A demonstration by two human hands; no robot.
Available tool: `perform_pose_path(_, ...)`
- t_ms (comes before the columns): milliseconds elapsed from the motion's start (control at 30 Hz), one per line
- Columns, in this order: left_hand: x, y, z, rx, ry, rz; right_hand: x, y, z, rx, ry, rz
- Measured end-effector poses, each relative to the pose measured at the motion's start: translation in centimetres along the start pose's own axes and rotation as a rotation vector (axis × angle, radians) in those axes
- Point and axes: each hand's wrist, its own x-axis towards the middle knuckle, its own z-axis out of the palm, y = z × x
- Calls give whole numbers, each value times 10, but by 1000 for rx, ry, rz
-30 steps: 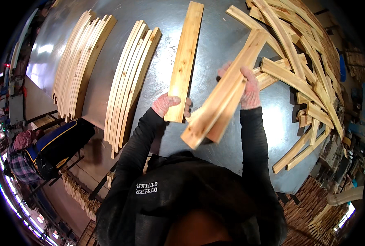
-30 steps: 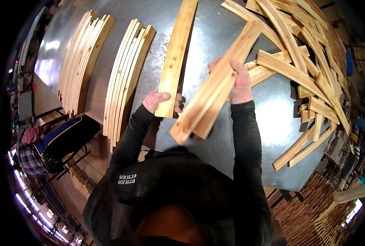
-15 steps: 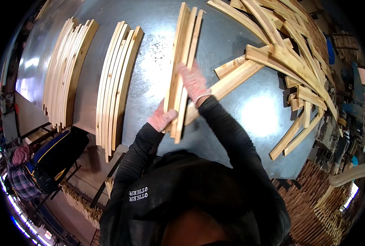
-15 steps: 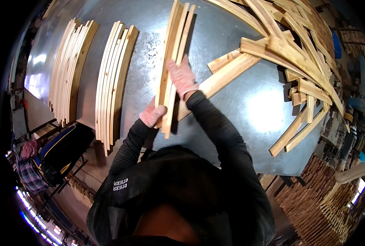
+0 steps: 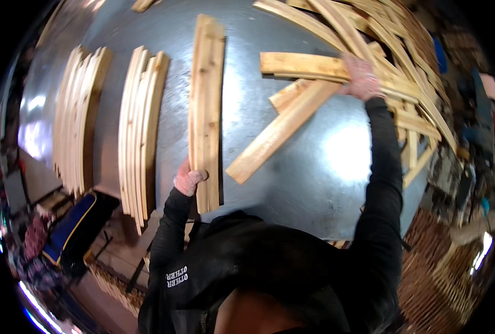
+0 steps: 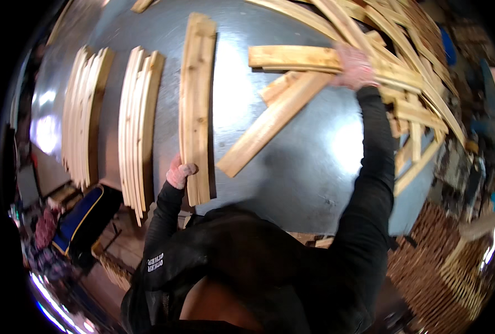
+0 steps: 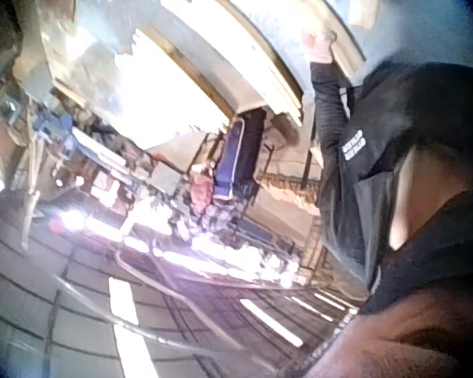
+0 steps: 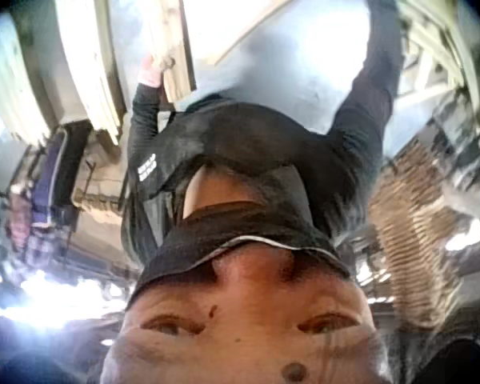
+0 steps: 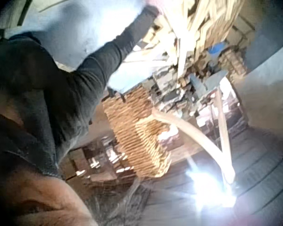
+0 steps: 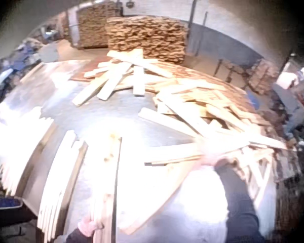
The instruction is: The person sorts and stacks thin wooden planks on a large metal table. They repeatedly pick up planks from a pile, align them, and place them into neat stacks while another person works nearby.
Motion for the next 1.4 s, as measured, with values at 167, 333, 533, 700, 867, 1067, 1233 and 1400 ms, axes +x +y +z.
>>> perform_pose_path(167, -9, 33, 6, 266, 208, -123, 20, -71, -55, -50, -438, 14)
perform_pose_path(333, -33, 66, 11, 248, 447, -260, 9, -119, -88, 442, -688, 29)
perform_pose_path(533, -51, 43, -8, 1019, 598, -176, -40, -142, -76, 1386, -591, 158)
perform_pose_path(700, -50, 47, 2, 1119, 593, -249, 10, -259, -33, 1256, 70, -42)
perform_pose_path(867, -50, 45, -10, 842, 488, -76, 62, -395, -15, 1041, -357, 456)
perform_pose_path(1067, -55, 48, 5, 1085, 515, -170, 44, -393, 2, 1145, -320, 346)
perform_pose_path(1233, -48, 55, 39, 1295, 555, -134, 25, -405, -60, 781, -544, 137)
perform_pose_path(1400, -37, 46, 50, 1327, 674, -207, -23, -298, -17, 326, 223, 897)
